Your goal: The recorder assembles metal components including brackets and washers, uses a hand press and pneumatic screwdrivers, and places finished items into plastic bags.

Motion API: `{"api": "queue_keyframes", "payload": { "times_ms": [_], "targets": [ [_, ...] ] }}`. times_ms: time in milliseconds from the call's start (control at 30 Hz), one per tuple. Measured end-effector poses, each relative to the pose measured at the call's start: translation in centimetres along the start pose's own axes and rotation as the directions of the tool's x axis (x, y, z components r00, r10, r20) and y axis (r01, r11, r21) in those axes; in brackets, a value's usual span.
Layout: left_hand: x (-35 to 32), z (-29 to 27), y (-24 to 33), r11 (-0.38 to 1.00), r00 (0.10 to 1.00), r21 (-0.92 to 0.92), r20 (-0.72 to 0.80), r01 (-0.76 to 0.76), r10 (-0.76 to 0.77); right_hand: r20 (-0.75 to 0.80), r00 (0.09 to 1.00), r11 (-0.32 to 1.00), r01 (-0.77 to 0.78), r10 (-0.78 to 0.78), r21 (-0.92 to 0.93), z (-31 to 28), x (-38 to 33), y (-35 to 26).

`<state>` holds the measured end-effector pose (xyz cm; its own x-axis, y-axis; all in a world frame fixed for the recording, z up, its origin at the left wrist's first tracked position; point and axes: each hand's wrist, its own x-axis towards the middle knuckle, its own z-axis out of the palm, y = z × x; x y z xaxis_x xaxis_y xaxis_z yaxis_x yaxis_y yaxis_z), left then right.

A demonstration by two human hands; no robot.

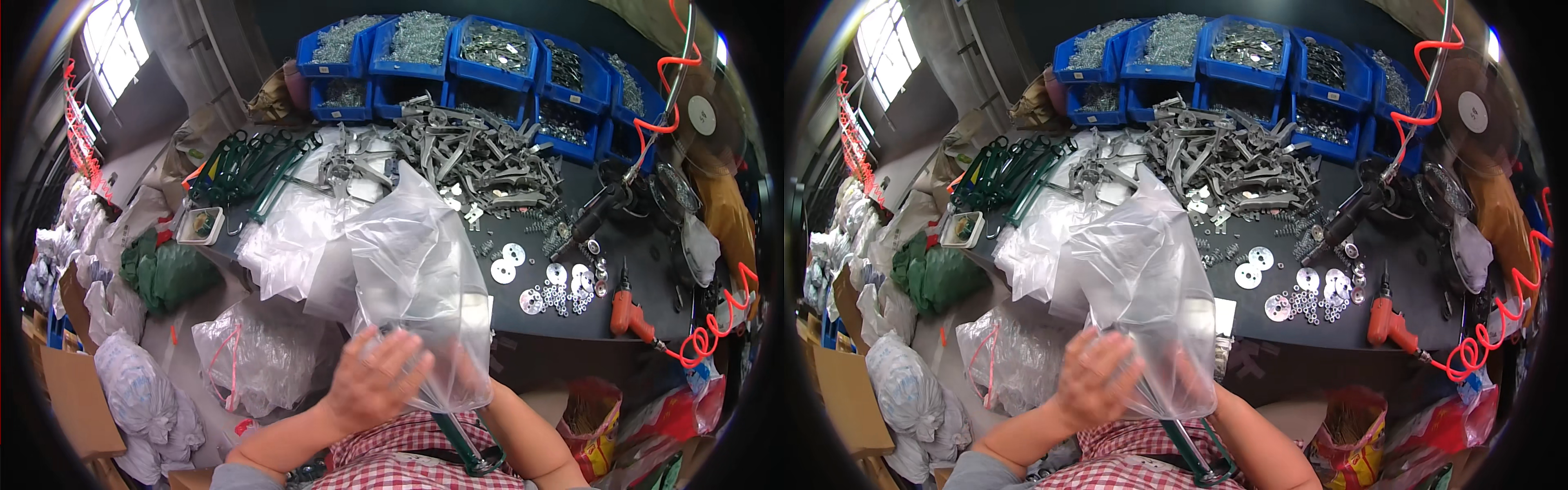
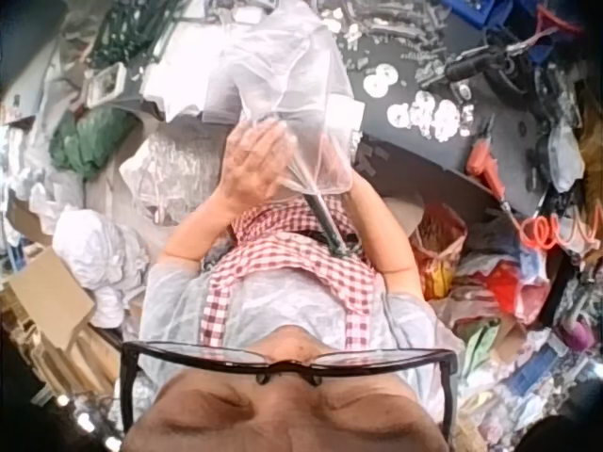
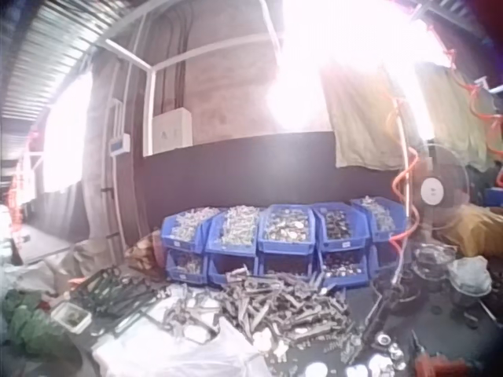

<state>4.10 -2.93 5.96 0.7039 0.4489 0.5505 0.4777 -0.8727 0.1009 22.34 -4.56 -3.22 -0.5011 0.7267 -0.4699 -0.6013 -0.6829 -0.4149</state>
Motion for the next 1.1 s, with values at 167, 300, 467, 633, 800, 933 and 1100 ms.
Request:
{"api": "queue_keyframes", "payload": {
  "times_ms": [167,300,467,633,800,933,1100],
  "targets": [
    [1.2,0.9,-3.3,0.965,0.958,0.132,-0.209,0.229,-0.198,0.287,0.958,0.968,-0.062,-0.011,0.244,0.6,0.6,-1.6],
    [-0.1,4.2,-7.2,0.921,0.892,0.018,-0.258,0.389,-0.371,0.677,0.725,0.982,-0.005,-0.126,0.188,-0.4,0.6,-2.0],
    [-0.9,3.9,0.8,0.933,0.867,-0.312,0.498,0.178,0.001,0.392,0.898,0.976,0.148,-0.201,0.163,-0.5,0.6,-4.4],
    [-3.1,3.5,-1.3,0.666,0.844,-0.687,0.513,0.291,0.160,0.140,0.901,0.911,0.413,-0.411,0.019,1.7,1.1,-6.3],
    [-2.3,3.0,-1.9,0.076,0.759,-0.912,0.287,0.403,-0.584,-0.037,0.864,0.765,0.423,-0.502,-0.485,1.5,1.9,-5.6],
    [-0.8,5.7,2.9,0.179,0.735,-0.759,0.498,0.626,-0.460,0.313,0.773,0.670,0.634,-0.551,-0.385,2.6,2.4,-4.3],
    [-2.7,3.3,-0.1,-0.192,0.619,-0.923,0.368,0.333,-0.694,0.880,0.289,-0.759,0.449,-0.377,-0.472,8.4,-0.9,-5.4]
  ]
}}
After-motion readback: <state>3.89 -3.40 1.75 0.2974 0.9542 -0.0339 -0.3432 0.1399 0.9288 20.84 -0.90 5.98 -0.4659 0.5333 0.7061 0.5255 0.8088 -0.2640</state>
